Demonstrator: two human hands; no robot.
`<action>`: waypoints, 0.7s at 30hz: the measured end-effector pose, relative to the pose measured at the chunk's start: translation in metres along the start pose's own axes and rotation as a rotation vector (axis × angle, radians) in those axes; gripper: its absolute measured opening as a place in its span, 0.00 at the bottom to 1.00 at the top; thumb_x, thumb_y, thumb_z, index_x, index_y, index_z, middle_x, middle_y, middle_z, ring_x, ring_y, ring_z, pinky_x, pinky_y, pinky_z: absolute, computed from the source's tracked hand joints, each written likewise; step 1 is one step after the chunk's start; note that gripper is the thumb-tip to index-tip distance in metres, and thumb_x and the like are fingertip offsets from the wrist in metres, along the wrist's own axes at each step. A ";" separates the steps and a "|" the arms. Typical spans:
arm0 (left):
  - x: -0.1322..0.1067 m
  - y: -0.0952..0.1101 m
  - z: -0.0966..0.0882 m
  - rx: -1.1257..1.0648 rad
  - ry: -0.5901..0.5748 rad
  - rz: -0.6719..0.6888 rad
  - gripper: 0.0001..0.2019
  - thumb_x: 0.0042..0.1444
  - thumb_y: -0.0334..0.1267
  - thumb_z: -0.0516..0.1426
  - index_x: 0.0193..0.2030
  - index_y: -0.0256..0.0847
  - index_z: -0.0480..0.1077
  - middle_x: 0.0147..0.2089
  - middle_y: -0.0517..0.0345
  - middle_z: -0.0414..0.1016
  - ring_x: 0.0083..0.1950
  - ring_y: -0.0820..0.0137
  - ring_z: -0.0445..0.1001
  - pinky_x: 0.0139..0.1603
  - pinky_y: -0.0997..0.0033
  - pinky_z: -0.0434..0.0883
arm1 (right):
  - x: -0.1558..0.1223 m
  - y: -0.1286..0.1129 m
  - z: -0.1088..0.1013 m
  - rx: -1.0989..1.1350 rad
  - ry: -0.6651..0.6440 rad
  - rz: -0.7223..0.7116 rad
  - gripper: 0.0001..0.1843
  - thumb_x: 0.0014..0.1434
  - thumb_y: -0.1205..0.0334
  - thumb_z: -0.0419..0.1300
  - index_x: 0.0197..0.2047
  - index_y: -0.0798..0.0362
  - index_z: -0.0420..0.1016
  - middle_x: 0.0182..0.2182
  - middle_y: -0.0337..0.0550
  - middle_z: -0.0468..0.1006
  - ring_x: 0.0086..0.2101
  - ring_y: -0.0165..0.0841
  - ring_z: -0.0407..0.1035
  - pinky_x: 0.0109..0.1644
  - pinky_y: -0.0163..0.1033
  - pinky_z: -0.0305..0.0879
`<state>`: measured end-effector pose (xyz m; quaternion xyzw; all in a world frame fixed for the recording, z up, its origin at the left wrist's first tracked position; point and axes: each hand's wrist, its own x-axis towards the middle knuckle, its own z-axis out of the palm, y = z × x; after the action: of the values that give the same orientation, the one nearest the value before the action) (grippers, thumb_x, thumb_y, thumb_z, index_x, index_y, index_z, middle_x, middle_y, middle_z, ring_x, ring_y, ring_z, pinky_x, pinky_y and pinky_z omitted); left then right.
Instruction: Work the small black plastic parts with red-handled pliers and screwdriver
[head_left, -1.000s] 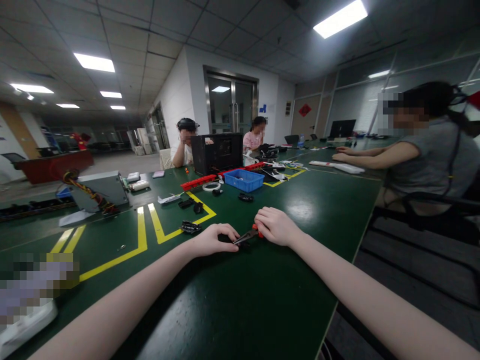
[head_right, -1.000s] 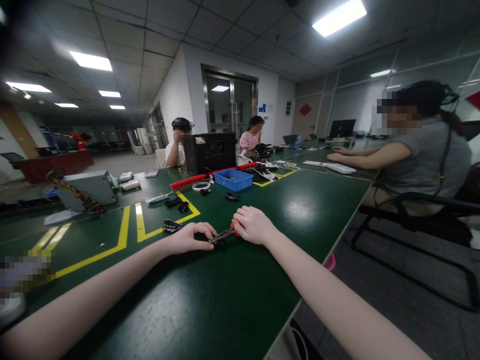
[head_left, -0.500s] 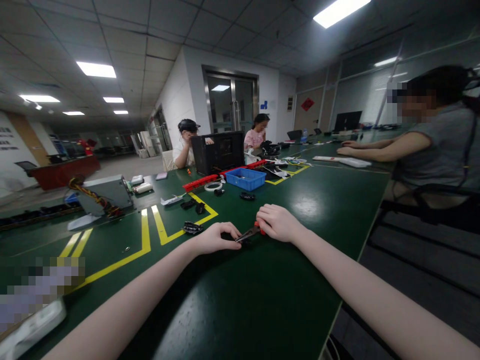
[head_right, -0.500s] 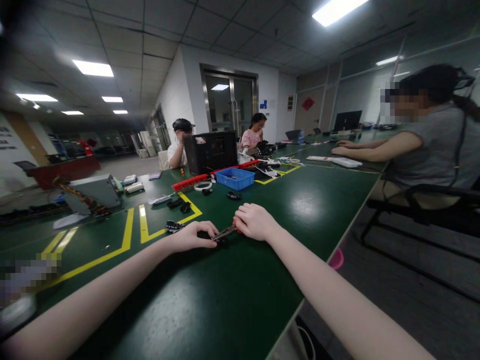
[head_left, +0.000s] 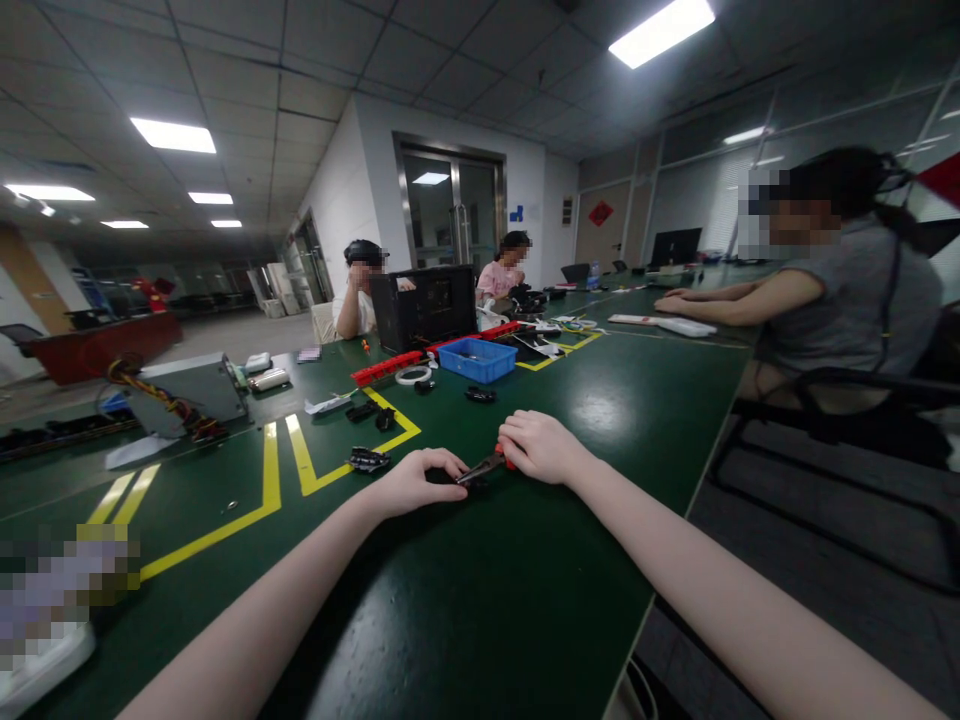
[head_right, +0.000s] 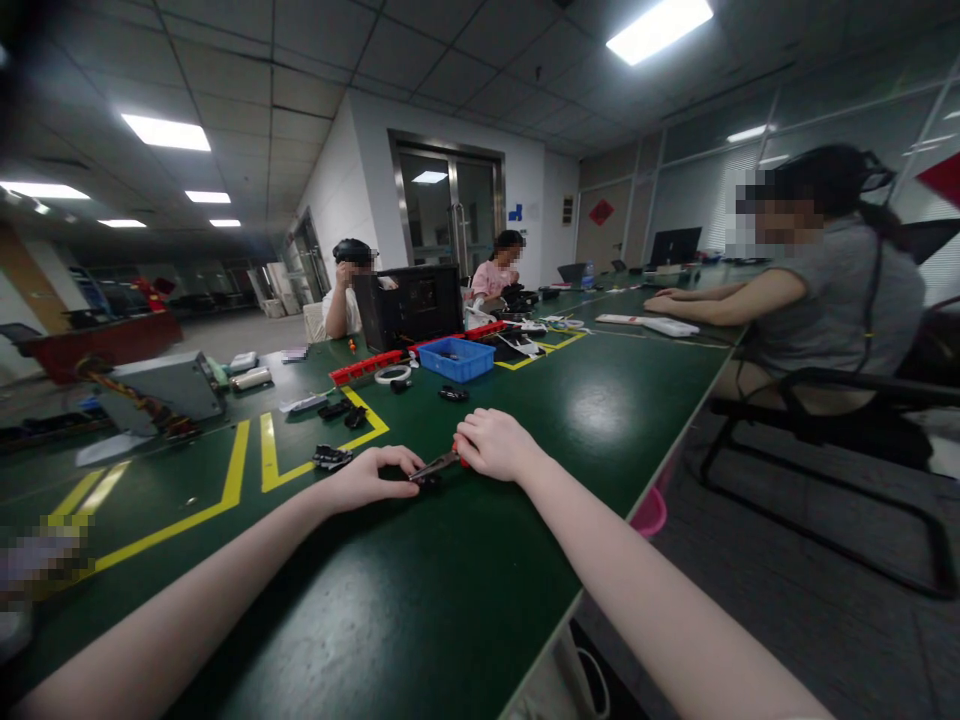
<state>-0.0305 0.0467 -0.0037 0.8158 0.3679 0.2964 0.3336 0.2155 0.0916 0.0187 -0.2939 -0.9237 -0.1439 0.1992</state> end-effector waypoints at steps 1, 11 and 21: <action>-0.003 0.001 0.001 0.009 0.005 0.010 0.09 0.49 0.40 0.66 0.33 0.38 0.74 0.48 0.53 0.76 0.49 0.65 0.73 0.56 0.64 0.64 | 0.000 -0.001 -0.001 0.010 0.001 -0.005 0.15 0.64 0.62 0.47 0.30 0.54 0.70 0.29 0.45 0.72 0.32 0.33 0.63 0.37 0.38 0.54; -0.030 0.007 0.002 0.036 0.027 0.054 0.08 0.51 0.39 0.64 0.35 0.38 0.73 0.47 0.53 0.75 0.49 0.65 0.72 0.55 0.64 0.65 | 0.007 -0.015 0.000 0.078 -0.011 -0.115 0.16 0.64 0.60 0.46 0.30 0.55 0.71 0.29 0.45 0.71 0.32 0.33 0.62 0.38 0.38 0.55; -0.031 0.009 0.003 0.048 0.059 0.069 0.07 0.51 0.39 0.64 0.33 0.38 0.73 0.44 0.53 0.75 0.47 0.66 0.73 0.54 0.65 0.65 | 0.003 -0.006 -0.002 0.097 0.076 -0.076 0.18 0.66 0.59 0.44 0.31 0.54 0.70 0.30 0.45 0.71 0.33 0.34 0.61 0.38 0.39 0.55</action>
<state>-0.0416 0.0161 -0.0064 0.8267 0.3562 0.3227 0.2925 0.2100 0.0877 0.0212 -0.2428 -0.9319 -0.1177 0.2424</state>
